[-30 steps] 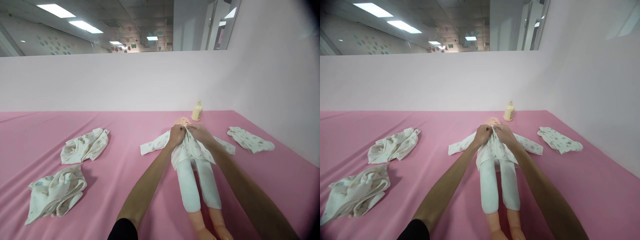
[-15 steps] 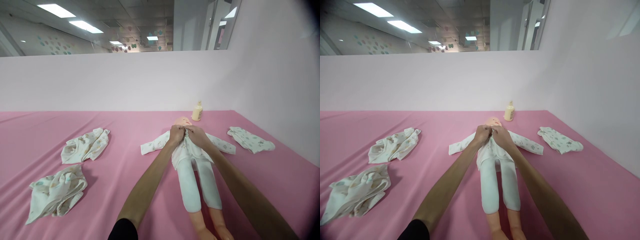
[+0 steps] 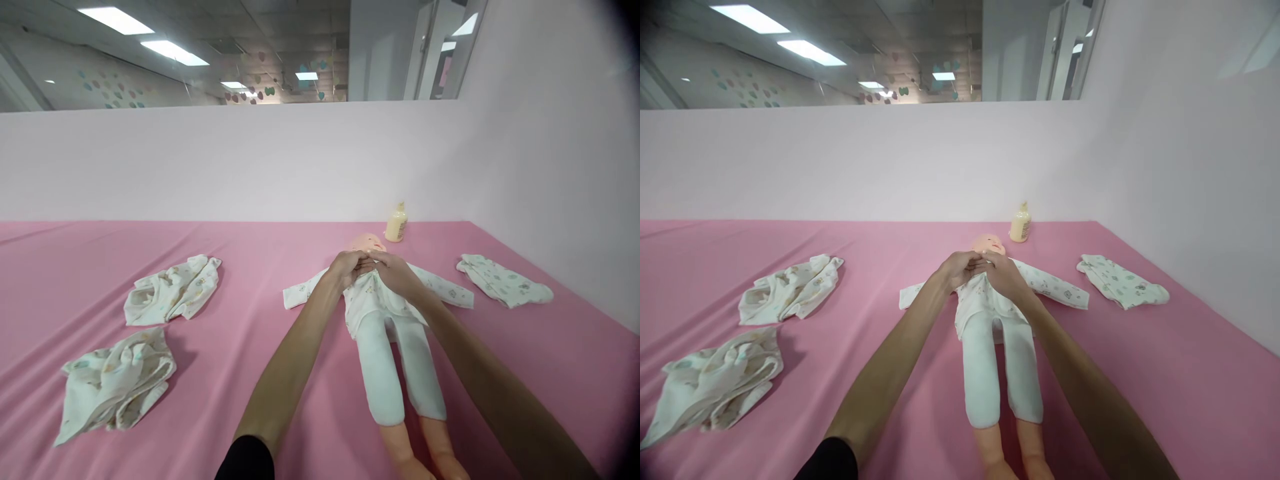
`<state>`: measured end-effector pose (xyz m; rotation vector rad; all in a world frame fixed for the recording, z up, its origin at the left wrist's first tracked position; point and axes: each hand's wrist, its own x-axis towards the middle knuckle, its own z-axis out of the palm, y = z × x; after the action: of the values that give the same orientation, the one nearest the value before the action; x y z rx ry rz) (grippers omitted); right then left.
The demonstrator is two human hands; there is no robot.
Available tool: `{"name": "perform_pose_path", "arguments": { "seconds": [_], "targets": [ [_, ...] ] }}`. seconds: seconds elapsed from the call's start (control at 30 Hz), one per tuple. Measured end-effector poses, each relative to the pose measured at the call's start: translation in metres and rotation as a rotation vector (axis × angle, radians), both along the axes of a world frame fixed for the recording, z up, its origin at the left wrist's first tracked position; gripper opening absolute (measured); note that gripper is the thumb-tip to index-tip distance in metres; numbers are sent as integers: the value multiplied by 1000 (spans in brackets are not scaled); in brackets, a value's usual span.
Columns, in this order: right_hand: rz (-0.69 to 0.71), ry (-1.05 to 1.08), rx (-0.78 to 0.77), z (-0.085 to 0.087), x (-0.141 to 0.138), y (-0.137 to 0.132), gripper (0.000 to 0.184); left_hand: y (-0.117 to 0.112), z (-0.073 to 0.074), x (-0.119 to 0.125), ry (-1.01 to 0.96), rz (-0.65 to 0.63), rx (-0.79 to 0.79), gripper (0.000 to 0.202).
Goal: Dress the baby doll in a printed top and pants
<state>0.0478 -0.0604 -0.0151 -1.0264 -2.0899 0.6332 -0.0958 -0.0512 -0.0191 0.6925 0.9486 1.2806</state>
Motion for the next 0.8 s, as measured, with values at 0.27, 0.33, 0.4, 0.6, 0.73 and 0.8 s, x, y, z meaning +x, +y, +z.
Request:
{"name": "perform_pose_path", "arguments": {
  "seconds": [0.27, 0.33, 0.4, 0.6, 0.73, 0.8],
  "targets": [
    [47, 4, -9, -4, -6, -2, 43, 3, 3, -6, -41, -54, -66, 11],
    [-28, 23, -70, -4, -6, -3, 44, 3, 3, -6, -37, -51, -65, 9],
    [-94, 43, -126, -5, -6, -3, 50, 1, 4, -5, -21, -41, -54, 9],
    [-64, 47, -123, -7, -5, -4, 63, -5, 6, 0, 59, -22, 10, 20],
    [-46, 32, -143, -3, -5, -7, 65, -5, 4, 2, 93, 0, 38, 25],
    [-44, 28, -176, 0, -4, -8, 66, -5, 3, 4, 108, 16, 55, 25]
  ]
}}
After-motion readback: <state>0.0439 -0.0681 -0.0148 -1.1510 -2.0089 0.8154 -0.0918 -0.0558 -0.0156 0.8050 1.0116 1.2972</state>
